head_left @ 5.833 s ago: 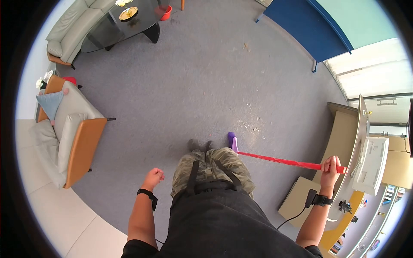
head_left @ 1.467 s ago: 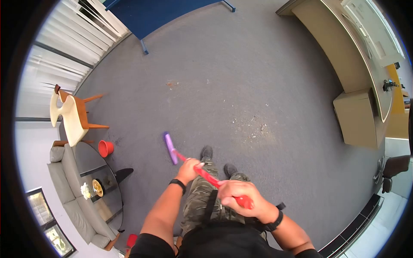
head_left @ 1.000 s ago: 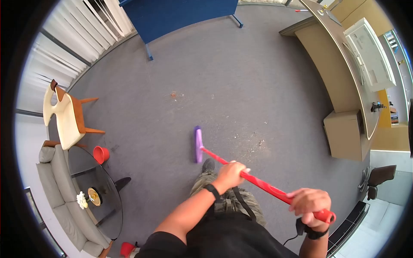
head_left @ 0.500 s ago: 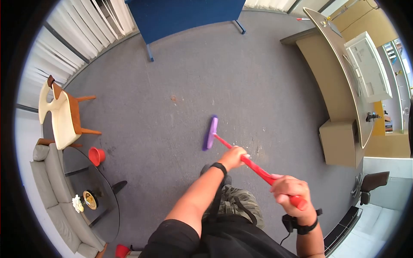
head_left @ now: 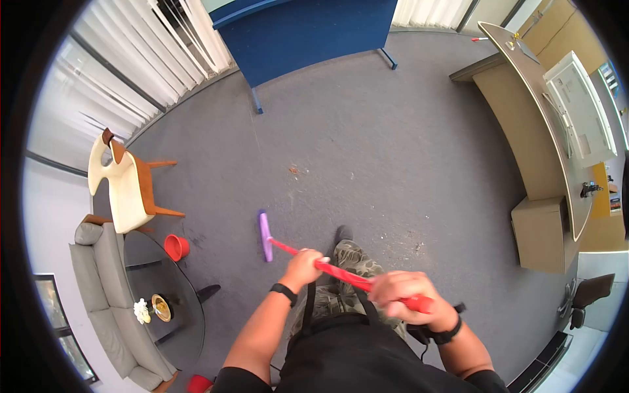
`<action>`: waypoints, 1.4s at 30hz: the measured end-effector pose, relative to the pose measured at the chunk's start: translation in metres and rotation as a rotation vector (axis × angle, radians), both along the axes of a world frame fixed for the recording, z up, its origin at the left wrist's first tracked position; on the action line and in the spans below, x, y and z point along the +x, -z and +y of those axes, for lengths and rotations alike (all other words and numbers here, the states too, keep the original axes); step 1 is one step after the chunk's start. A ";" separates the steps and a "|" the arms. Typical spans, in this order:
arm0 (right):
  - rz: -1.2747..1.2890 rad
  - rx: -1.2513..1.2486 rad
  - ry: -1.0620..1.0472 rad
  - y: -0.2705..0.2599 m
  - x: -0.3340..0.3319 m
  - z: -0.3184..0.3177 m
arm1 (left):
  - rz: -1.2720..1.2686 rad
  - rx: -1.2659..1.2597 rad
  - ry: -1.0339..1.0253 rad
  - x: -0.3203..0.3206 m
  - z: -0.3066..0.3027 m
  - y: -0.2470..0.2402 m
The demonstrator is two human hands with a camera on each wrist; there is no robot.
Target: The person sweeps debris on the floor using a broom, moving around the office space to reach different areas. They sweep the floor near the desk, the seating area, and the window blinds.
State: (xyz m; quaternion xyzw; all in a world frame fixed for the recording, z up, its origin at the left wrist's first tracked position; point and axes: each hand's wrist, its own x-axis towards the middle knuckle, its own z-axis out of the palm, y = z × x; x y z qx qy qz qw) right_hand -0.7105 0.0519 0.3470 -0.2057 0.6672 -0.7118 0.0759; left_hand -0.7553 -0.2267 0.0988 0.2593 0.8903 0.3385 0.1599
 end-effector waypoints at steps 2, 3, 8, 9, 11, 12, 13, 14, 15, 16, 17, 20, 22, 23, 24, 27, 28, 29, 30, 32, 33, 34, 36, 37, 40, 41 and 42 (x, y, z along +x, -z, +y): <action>-0.065 -0.070 -0.032 0.039 -0.027 -0.023 | -0.066 -0.104 -0.071 -0.022 -0.040 0.016; -0.101 -0.085 -0.020 0.059 -0.040 -0.034 | -0.118 -0.177 -0.118 -0.036 -0.052 0.021; -0.283 -0.049 0.083 0.109 -0.093 -0.038 | -0.155 -0.329 -0.134 -0.105 -0.051 0.096; -0.271 -0.012 0.127 0.109 -0.099 -0.029 | -0.156 -0.304 -0.097 -0.116 -0.032 0.105; -0.253 0.087 0.190 0.087 -0.107 0.001 | -0.112 -0.127 0.006 -0.135 0.031 0.112; -0.224 0.177 0.239 0.068 -0.109 0.021 | -0.053 -0.019 0.050 -0.140 0.068 0.108; -0.190 0.224 0.314 0.050 -0.109 0.042 | -0.089 0.003 0.125 -0.146 0.101 0.095; -0.197 0.341 0.382 0.027 -0.107 0.061 | -0.111 0.036 0.144 -0.146 0.133 0.082; -0.170 0.397 0.392 0.007 -0.105 0.076 | -0.131 0.065 0.168 -0.147 0.160 0.066; -0.141 0.444 0.388 -0.012 -0.104 0.085 | -0.179 0.058 0.231 -0.150 0.179 0.045; -0.136 0.441 0.398 -0.026 -0.103 0.093 | -0.228 0.048 0.295 -0.152 0.193 0.025; -0.007 0.506 0.346 -0.060 -0.095 0.111 | -0.209 0.114 0.404 -0.149 0.216 -0.011; 0.044 0.406 0.412 -0.074 -0.088 0.115 | -0.222 0.064 0.434 -0.155 0.211 -0.046; 0.040 0.395 0.424 -0.074 -0.088 0.113 | -0.236 0.021 0.452 -0.158 0.205 -0.056; 0.023 0.334 0.446 -0.073 -0.091 0.110 | -0.217 0.036 0.433 -0.162 0.190 -0.057; -0.020 0.196 0.401 -0.047 -0.110 0.093 | -0.162 -0.073 0.363 -0.185 0.134 -0.051; -0.049 0.139 0.357 -0.029 -0.120 0.083 | -0.123 -0.092 0.329 -0.195 0.110 -0.041; -0.093 0.083 0.328 -0.010 -0.131 0.069 | -0.105 -0.154 0.307 -0.205 0.086 -0.034; -0.135 0.028 0.301 0.010 -0.144 0.051 | -0.083 -0.202 0.310 -0.217 0.058 -0.021; -0.174 -0.040 0.249 0.048 -0.174 0.009 | -0.224 -0.328 0.196 -0.238 0.001 0.023; -0.188 -0.057 0.235 0.067 -0.186 -0.013 | -0.258 -0.383 0.212 -0.251 -0.025 0.041; -0.232 -0.045 0.229 0.077 -0.198 -0.034 | -0.234 -0.377 0.231 -0.260 -0.053 0.070; -0.239 0.064 0.281 0.091 -0.209 -0.062 | -0.219 -0.364 0.282 -0.282 -0.065 0.101; -0.225 0.117 0.299 0.089 -0.214 -0.072 | -0.218 -0.301 0.334 -0.290 -0.057 0.110; -0.180 0.223 0.510 0.057 -0.212 -0.057 | -0.256 -0.170 0.504 -0.297 -0.003 0.113; -0.260 0.285 0.560 0.039 -0.204 -0.051 | -0.223 -0.155 0.535 -0.294 0.025 0.092; -0.304 0.403 0.577 0.014 -0.200 -0.049 | -0.228 -0.082 0.577 -0.292 0.045 0.077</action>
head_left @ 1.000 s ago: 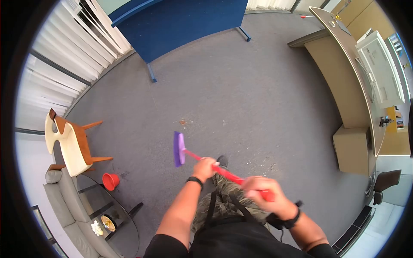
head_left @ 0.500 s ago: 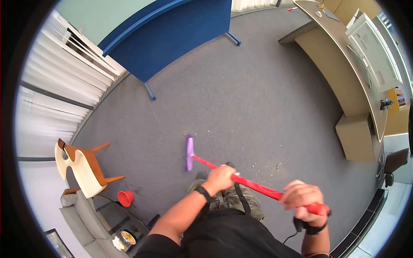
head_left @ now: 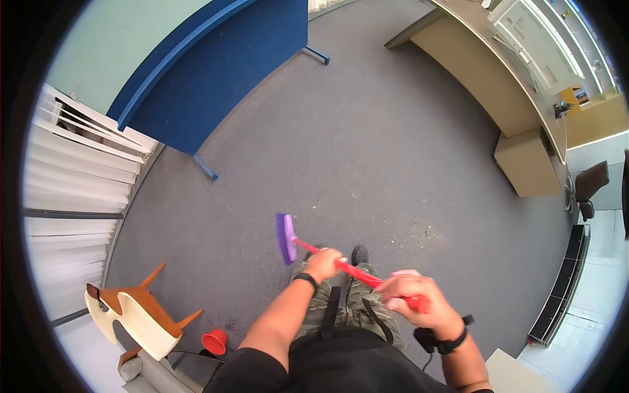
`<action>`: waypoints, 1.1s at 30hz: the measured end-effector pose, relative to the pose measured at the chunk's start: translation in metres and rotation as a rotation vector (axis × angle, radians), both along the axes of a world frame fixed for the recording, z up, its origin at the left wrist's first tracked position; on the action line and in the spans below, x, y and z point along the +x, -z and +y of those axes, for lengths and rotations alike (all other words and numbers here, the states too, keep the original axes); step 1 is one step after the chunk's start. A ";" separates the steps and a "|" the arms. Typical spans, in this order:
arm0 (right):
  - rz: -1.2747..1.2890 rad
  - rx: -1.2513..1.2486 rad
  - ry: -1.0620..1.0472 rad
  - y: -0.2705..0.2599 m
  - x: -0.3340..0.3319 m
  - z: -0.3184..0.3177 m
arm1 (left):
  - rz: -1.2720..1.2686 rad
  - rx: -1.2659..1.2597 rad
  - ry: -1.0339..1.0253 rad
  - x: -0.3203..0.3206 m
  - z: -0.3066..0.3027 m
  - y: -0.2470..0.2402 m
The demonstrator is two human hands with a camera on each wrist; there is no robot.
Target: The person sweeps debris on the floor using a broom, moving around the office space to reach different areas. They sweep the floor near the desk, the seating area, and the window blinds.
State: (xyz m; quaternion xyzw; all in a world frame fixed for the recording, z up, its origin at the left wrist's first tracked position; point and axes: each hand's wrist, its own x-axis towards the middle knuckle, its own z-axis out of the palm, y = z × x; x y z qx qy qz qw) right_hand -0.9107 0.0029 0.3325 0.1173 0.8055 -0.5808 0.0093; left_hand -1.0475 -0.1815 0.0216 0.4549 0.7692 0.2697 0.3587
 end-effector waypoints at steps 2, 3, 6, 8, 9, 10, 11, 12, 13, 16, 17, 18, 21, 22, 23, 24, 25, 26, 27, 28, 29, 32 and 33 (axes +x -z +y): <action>-0.049 0.089 -0.031 -0.038 0.008 -0.002 | -0.015 0.078 0.043 0.010 0.030 -0.021; -0.059 0.121 -0.036 -0.057 0.010 0.000 | -0.015 0.117 0.039 0.014 0.039 -0.040; 0.040 0.145 -0.057 -0.088 0.023 0.008 | -0.060 0.148 0.066 0.013 0.036 -0.100; 0.155 0.043 0.001 -0.097 0.030 0.005 | -0.073 0.148 0.053 0.008 0.026 -0.131; 0.155 0.040 0.010 -0.096 0.026 0.002 | -0.074 0.144 0.061 0.003 0.016 -0.130; 0.152 -0.019 0.022 -0.090 0.017 -0.003 | -0.047 0.087 0.057 -0.005 -0.001 -0.128; 0.149 -0.077 0.037 -0.082 0.008 -0.009 | -0.020 0.030 0.054 -0.016 -0.020 -0.123; 0.123 -0.126 0.050 -0.067 -0.003 -0.019 | 0.014 -0.006 0.032 -0.027 -0.040 -0.106; 0.107 -0.182 0.059 -0.043 -0.011 -0.032 | 0.046 -0.040 0.013 -0.038 -0.061 -0.082; 0.060 -0.324 0.083 0.015 -0.033 -0.070 | 0.078 -0.142 -0.011 -0.067 -0.098 -0.028; 0.057 -0.323 0.102 0.017 -0.031 -0.070 | 0.098 -0.167 0.008 -0.073 -0.096 -0.016; 0.051 -0.240 0.117 0.017 -0.030 -0.069 | 0.117 -0.189 0.028 -0.076 -0.087 -0.005; 0.033 -0.089 0.262 -0.005 -0.007 -0.053 | 0.060 0.046 0.157 -0.048 -0.012 0.008; -0.015 -0.049 0.346 -0.017 0.006 -0.046 | 0.032 0.093 0.195 -0.032 0.020 -0.003; -0.048 0.002 0.388 -0.034 0.016 -0.042 | -0.010 0.087 0.250 -0.017 0.048 -0.016; -0.075 0.020 0.430 -0.050 0.024 -0.039 | -0.030 0.162 0.261 0.000 0.069 -0.021; -0.069 0.028 0.438 -0.063 0.033 -0.036 | -0.046 0.198 0.281 0.015 0.085 -0.027; -0.059 0.152 0.390 -0.074 0.042 -0.032 | -0.069 0.177 0.308 0.023 0.098 -0.048; -0.049 0.273 0.343 -0.085 0.052 -0.029 | -0.079 0.186 0.339 0.033 0.107 -0.063; -0.044 0.276 0.351 -0.096 0.061 -0.027 | -0.088 0.222 0.352 0.042 0.113 -0.077; -0.005 0.269 0.355 -0.106 0.071 -0.026 | -0.099 0.257 0.367 0.047 0.115 -0.091; 0.082 0.227 0.380 -0.123 0.089 -0.028 | -0.106 0.259 0.372 0.048 0.105 -0.131; 0.125 0.192 0.385 -0.124 0.094 -0.029 | -0.103 0.252 0.386 0.044 0.097 -0.137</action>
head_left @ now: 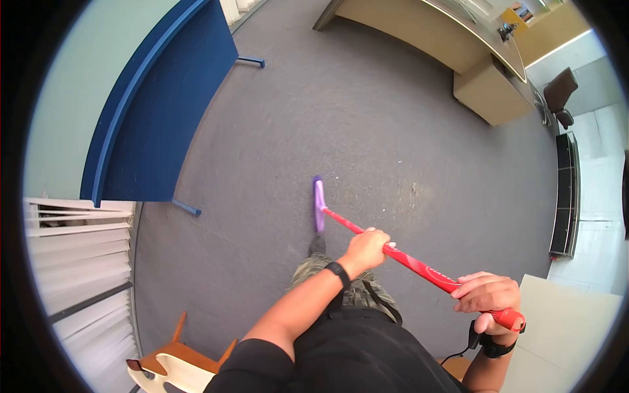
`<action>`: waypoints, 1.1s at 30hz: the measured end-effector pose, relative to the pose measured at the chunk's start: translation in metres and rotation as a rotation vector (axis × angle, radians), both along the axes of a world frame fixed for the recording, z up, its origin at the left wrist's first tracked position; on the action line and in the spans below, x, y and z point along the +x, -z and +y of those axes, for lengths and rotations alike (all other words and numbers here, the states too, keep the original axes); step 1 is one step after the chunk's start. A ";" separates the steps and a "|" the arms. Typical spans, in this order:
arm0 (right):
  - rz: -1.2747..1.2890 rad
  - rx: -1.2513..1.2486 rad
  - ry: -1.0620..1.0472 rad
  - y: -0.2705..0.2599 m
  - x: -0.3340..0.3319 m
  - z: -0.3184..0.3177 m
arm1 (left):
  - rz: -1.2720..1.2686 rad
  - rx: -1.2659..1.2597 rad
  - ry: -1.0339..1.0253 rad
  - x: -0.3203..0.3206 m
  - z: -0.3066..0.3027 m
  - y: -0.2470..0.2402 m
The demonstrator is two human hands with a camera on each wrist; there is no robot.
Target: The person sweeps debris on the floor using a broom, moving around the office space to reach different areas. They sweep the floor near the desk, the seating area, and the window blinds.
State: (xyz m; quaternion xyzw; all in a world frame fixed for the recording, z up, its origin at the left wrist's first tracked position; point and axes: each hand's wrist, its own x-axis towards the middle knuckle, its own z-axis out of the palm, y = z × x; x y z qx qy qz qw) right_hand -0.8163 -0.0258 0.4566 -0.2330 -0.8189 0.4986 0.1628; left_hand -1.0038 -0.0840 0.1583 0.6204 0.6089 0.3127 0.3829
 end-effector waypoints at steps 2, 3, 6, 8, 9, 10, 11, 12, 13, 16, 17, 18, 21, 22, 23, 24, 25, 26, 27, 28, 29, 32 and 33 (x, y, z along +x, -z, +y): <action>0.056 -0.059 0.040 0.014 -0.001 -0.002 | 0.068 -0.057 -0.010 -0.022 -0.023 -0.004; 0.087 -0.136 0.051 0.029 -0.007 -0.002 | 0.115 -0.089 -0.022 -0.034 -0.035 0.005; 0.055 -0.396 0.105 0.079 -0.036 -0.012 | 0.232 -0.275 -0.059 -0.076 -0.074 0.055; 0.056 -0.479 0.110 0.122 -0.053 -0.020 | 0.251 -0.370 -0.097 -0.099 -0.091 0.087; 0.056 -0.482 0.125 0.126 -0.053 -0.021 | 0.257 -0.445 -0.050 -0.105 -0.090 0.100; 0.017 -0.442 0.132 0.130 -0.053 -0.023 | 0.253 -0.445 -0.034 -0.100 -0.082 0.116; -0.026 -0.400 0.139 0.133 -0.053 -0.023 | 0.226 -0.297 -0.003 -0.087 -0.071 0.136; -0.036 -0.404 0.154 0.127 -0.048 -0.021 | 0.194 -0.152 0.026 -0.072 -0.061 0.147; -0.086 -0.333 0.200 0.111 -0.038 -0.018 | 0.140 -0.118 0.031 -0.050 -0.043 0.146; -0.197 -0.163 0.275 0.068 -0.010 -0.013 | 0.028 -0.071 0.085 0.010 0.021 0.110; -0.235 -0.122 0.285 0.055 -0.007 -0.014 | 0.003 -0.046 0.103 0.023 0.034 0.098; -0.233 -0.110 0.288 0.043 -0.003 -0.013 | -0.019 -0.019 0.121 0.033 0.044 0.086; -0.235 0.061 0.209 0.016 0.007 -0.014 | -0.064 0.013 0.143 0.048 0.056 0.048; -0.231 0.067 0.211 0.007 0.011 -0.015 | -0.060 0.019 0.144 0.048 0.055 0.039; -0.194 0.050 0.239 -0.001 0.017 -0.017 | -0.080 0.046 0.141 0.048 0.052 0.031; -0.157 0.030 0.268 -0.007 0.021 -0.019 | -0.100 0.071 0.140 0.048 0.049 0.023; -0.125 -0.003 0.325 -0.010 0.024 -0.022 | -0.081 0.033 0.124 0.047 0.044 0.014; -0.123 -0.005 0.327 -0.010 0.026 -0.026 | -0.078 0.031 0.127 0.048 0.039 0.014; -0.115 -0.031 0.356 -0.009 0.027 -0.029 | -0.061 0.020 0.141 0.048 0.034 0.017; -0.105 -0.053 0.379 -0.009 0.028 -0.028 | -0.041 0.012 0.150 0.048 0.033 0.019; -0.139 -0.013 0.304 -0.005 0.029 -0.032 | -0.038 0.017 0.147 0.046 0.030 0.022; -0.183 -0.013 0.150 -0.002 0.017 -0.039 | -0.078 -0.009 0.258 0.044 0.009 0.038; -0.184 -0.006 0.165 0.000 0.015 -0.042 | -0.093 -0.029 0.271 0.045 0.003 0.049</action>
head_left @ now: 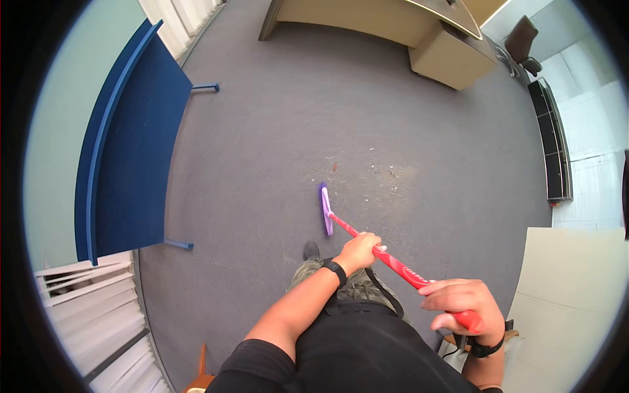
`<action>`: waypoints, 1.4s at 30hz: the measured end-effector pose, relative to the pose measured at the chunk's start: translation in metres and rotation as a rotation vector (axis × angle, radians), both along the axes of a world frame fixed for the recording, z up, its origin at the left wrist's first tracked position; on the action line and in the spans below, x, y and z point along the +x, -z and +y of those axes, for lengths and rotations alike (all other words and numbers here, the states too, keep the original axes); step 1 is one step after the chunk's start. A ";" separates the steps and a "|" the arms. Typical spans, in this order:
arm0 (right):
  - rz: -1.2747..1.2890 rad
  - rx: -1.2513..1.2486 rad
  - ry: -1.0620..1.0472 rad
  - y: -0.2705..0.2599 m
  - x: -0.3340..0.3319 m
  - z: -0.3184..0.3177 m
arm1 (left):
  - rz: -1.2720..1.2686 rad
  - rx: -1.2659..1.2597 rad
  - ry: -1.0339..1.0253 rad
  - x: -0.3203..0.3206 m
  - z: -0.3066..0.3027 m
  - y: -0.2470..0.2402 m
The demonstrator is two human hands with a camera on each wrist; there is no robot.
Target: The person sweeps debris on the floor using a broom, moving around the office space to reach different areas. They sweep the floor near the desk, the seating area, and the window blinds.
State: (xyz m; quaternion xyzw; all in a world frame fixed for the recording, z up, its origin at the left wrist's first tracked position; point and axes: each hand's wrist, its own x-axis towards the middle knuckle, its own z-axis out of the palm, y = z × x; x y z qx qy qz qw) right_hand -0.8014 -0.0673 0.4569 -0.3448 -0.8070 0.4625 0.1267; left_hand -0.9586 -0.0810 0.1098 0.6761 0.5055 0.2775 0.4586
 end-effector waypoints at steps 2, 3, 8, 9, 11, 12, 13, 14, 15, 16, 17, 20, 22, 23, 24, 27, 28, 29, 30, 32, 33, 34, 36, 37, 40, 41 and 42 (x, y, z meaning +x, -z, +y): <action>-0.039 -0.061 -0.020 0.005 -0.003 -0.002 | 0.042 -0.131 0.085 0.000 -0.006 0.007; -0.040 -0.056 -0.019 0.006 -0.003 -0.006 | 0.041 -0.126 0.086 -0.001 -0.012 0.006; -0.020 -0.095 -0.027 0.000 -0.001 -0.018 | 0.090 -0.203 0.222 -0.007 -0.040 -0.015; -0.012 -0.083 -0.035 -0.002 -0.001 -0.019 | 0.078 -0.212 0.200 -0.010 -0.044 -0.020; 0.027 -0.082 -0.063 -0.004 -0.002 -0.019 | 0.078 -0.209 0.157 -0.021 -0.050 -0.029; 0.061 -0.083 -0.082 -0.004 -0.003 -0.017 | 0.087 -0.188 0.122 -0.029 -0.052 -0.032; 0.067 -0.080 -0.094 -0.003 -0.006 -0.016 | 0.096 -0.165 0.087 -0.037 -0.054 -0.035; 0.100 -0.086 -0.124 -0.001 -0.010 -0.015 | 0.093 -0.162 0.039 -0.047 -0.055 -0.037; 0.133 -0.094 -0.153 0.002 -0.015 -0.013 | 0.099 -0.161 0.027 -0.060 -0.057 -0.040; 0.140 -0.092 -0.163 0.004 -0.021 -0.009 | 0.135 -0.130 -0.030 -0.073 -0.058 -0.043; 0.184 -0.087 -0.179 0.008 -0.028 -0.005 | 0.172 -0.098 -0.086 -0.088 -0.058 -0.044; 0.271 -0.105 -0.144 0.031 -0.054 0.009 | 0.229 -0.077 -0.242 -0.134 -0.057 -0.030; 0.323 -0.198 -0.046 0.066 -0.074 0.018 | 0.285 -0.069 -0.395 -0.165 -0.056 -0.015; 0.339 -0.268 -0.001 0.092 -0.086 0.021 | 0.320 -0.057 -0.480 -0.179 -0.058 -0.007; 0.373 -0.294 -0.008 0.117 -0.101 0.020 | 0.360 -0.082 -0.533 -0.191 -0.060 -0.002; 0.385 -0.382 0.029 0.171 -0.145 0.015 | 0.404 -0.135 -0.628 -0.219 -0.062 0.025; 0.379 -0.379 0.038 0.175 -0.150 0.013 | 0.423 -0.175 -0.635 -0.224 -0.062 0.045; 0.305 -0.423 0.108 0.177 -0.153 0.013 | 0.439 -0.216 -0.640 -0.225 -0.056 0.065; 0.229 -0.469 0.180 0.178 -0.155 0.014 | 0.396 -0.227 -0.556 -0.223 -0.044 0.076; 0.206 -0.442 0.270 0.168 -0.132 0.018 | 0.367 -0.118 -0.435 -0.190 -0.018 0.092; 0.196 -0.407 0.346 0.159 -0.116 0.019 | 0.325 -0.157 -0.341 -0.169 0.002 0.083; 0.169 -0.351 0.377 0.147 -0.100 0.020 | 0.280 -0.101 -0.266 -0.148 0.018 0.073; 0.107 -0.185 0.361 0.116 -0.080 0.021 | 0.203 -0.075 -0.200 -0.105 0.044 0.063; 0.066 -0.079 0.316 0.098 -0.075 0.019 | 0.179 -0.099 -0.173 -0.088 0.054 0.057; 0.044 0.061 0.215 0.055 -0.069 0.013 | 0.092 0.048 -0.189 -0.067 0.061 -0.005; 0.055 0.075 0.215 0.039 -0.069 0.012 | 0.032 0.160 -0.238 -0.063 0.057 -0.016; 0.081 0.108 0.164 0.023 -0.069 0.013 | 0.040 0.172 -0.237 -0.067 0.053 -0.032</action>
